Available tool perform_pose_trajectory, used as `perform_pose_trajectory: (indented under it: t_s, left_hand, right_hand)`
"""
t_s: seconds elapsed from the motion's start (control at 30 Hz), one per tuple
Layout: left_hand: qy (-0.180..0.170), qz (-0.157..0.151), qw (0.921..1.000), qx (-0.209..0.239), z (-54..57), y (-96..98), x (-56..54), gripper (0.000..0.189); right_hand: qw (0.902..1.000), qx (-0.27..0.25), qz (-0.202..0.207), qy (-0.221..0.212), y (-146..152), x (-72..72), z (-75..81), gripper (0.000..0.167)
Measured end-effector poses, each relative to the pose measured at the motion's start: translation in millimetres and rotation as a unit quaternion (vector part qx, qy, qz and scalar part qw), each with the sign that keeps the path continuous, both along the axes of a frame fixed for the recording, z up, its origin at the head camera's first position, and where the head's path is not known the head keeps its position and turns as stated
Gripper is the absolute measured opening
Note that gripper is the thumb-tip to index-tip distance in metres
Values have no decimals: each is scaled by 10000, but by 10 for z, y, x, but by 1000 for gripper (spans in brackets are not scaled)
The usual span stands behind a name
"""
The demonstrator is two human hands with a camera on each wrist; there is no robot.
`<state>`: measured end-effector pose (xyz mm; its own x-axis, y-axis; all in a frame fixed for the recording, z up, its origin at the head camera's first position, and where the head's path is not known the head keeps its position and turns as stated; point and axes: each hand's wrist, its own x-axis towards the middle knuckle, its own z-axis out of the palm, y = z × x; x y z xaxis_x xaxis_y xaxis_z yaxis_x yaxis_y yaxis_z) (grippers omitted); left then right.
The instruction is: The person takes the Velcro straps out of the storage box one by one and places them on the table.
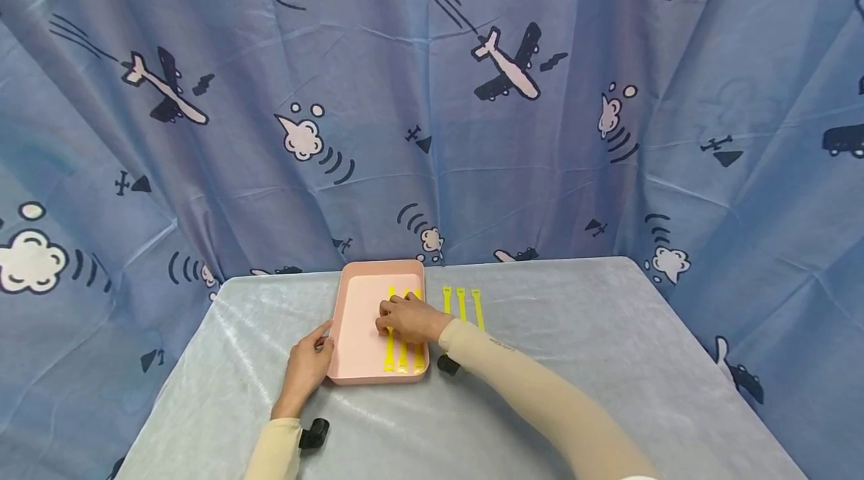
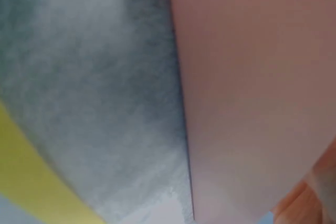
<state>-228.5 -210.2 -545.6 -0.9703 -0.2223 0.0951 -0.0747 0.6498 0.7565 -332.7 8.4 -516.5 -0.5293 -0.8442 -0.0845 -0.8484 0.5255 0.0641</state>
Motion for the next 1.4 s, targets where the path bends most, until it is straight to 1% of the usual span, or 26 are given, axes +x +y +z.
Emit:
perform_pose_trajectory:
  t_s: [0.13,0.27,0.37,0.57,0.7,0.8,0.93,1.03,1.17,1.27,1.4]
  left_hand:
    - [39,-9,10000,-5,-4,-2,0,43]
    - [96,-6,10000,-26,-10,-6,0,43]
    - [108,-7,9999,-24,-12,-9,-3,43]
    - [148,-15,9999,0,-10,-5,-10,42]
    - [160,5,9999,26,-3,-1,-5,42]
    - [159,17,9999,42,-5,4,1,42]
    - [157,14,9999,47,-17,9,1,42]
    - [150,28,9999,49,-24,10,-3,42]
    - [174,61,9998,28,-22,5,-2,42]
    - [170,65,9998,13,-20,7,2,43]
    - [147,59,9999,34,-24,6,3,43]
  right_hand:
    - [9998,92,95,127,-17,-4,-3,12]
    - [9995,147,117,271,-22,-21,-20,14]
    - [9995,134,107,271,-20,-30,-26,17]
    - [9995,57,191,255,-35,-26,-23,14]
    - [9986,94,290,434,-52,-15,-12,14]
    - [9970,104,436,629,-56,-14,-25,10]
    - [9951,-73,601,785,-46,-4,-33,3]
    - [9930,-280,649,946,-38,14,3,7]
    - [9901,-579,652,1096,-36,43,102,10]
    - [9891,-839,644,1025,-11,66,173,8]
    - [9865,-1189,581,968,32,103,210,3]
